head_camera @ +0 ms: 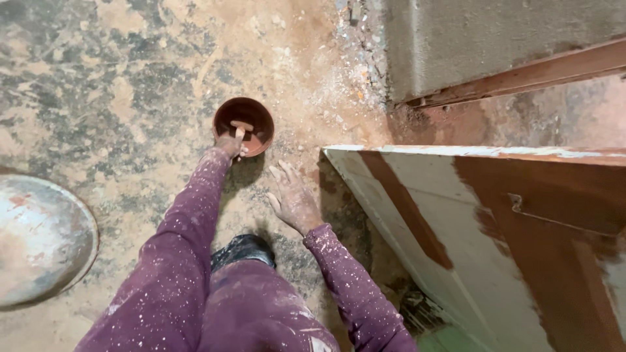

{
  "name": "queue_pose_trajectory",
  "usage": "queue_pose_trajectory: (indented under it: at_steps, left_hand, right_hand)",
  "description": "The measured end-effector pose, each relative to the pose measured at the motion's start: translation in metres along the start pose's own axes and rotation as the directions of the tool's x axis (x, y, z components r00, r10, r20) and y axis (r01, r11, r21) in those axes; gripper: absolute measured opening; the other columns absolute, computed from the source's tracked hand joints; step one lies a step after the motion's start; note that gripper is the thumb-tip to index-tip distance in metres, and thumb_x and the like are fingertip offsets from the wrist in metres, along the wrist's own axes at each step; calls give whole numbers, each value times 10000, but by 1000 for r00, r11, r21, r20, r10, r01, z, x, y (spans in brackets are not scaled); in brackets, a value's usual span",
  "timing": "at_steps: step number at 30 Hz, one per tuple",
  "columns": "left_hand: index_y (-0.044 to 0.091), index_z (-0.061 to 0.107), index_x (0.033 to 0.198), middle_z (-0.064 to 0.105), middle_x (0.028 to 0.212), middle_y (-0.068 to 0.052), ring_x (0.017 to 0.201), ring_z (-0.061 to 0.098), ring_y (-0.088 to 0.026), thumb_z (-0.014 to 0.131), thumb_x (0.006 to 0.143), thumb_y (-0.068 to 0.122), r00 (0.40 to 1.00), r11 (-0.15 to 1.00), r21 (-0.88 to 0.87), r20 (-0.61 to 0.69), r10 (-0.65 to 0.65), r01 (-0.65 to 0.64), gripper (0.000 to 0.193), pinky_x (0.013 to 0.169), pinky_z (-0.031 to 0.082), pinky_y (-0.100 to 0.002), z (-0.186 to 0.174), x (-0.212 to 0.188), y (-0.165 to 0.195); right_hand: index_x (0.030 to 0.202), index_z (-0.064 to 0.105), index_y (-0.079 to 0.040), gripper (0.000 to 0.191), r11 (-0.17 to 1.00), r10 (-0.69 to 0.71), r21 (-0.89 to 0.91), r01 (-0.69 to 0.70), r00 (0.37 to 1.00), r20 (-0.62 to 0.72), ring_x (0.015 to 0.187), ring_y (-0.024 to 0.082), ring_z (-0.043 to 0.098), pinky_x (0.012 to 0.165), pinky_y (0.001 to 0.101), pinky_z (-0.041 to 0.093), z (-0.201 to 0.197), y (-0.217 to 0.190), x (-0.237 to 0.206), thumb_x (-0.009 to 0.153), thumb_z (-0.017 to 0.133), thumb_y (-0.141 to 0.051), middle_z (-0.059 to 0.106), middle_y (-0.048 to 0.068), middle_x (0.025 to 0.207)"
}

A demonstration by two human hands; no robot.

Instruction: The person paints a wooden door panel with reddish-brown paint using a brush, applying strokes along the frame and rails while standing on a staircase. They dip the brush into a paint pot on the floor and continue coating the bare wood sections of the door.

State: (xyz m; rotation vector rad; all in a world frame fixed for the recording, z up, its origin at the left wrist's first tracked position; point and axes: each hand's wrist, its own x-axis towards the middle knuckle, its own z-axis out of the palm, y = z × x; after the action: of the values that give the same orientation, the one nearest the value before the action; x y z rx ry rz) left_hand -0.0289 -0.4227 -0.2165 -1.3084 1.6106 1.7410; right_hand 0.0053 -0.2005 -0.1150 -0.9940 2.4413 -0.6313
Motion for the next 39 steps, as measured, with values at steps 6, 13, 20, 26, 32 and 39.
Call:
queue_pose_trajectory:
  at_steps: [6,13,20,26,32,39]
  left_hand:
    - [24,721,939,710,737,-97,535,623,-195,455,1053,350,998,970,238,24,-59,52,436,455,466,-374,-3,-4,3]
    - [-34,701,871,680,710,-88,517,553,-133,510,1098,491,985,989,-17,98,146,-145,603,479,442,-270,-8,-40,-19]
    - [18,634,1004,729,786,-72,541,584,-99,551,1034,296,944,926,-322,193,268,-197,292,485,475,-241,-19,-60,-73]
    - [6,655,991,720,766,-75,526,570,-119,531,1035,290,956,951,-230,161,244,-204,313,472,456,-272,-27,-79,-91]
    - [-19,718,942,749,739,-82,549,637,-152,535,1024,313,969,971,6,71,236,-237,388,506,506,-296,-25,-97,-97]
    - [-38,678,965,729,724,-111,537,639,-160,537,1030,322,980,974,-151,84,181,-167,392,506,508,-292,-20,-113,-98]
  right_hand:
    - [1486,420,-33,731,997,-2,-75,3,1000,2,1345,439,445,1114,529,376,8,-4,-19,870,742,-259,415,254,1484]
    - [1500,420,-53,699,992,125,-34,-123,992,35,1416,399,411,1183,499,355,30,17,-73,913,677,-331,435,203,1527]
    - [1495,374,-24,750,966,43,-258,-10,992,122,1475,431,255,1191,542,253,37,5,-74,884,669,-343,312,278,1585]
    - [1565,319,-15,793,987,-8,-161,17,999,53,1519,456,212,1222,520,237,18,-24,-44,900,648,-297,275,279,1609]
    - [1565,277,43,833,953,-146,-276,126,988,-54,1527,477,189,1274,516,168,7,-19,-24,902,658,-289,243,261,1641]
    - [1588,180,58,908,981,-93,-178,71,989,-117,1526,484,172,1265,529,176,3,-14,-30,917,667,-311,216,263,1639]
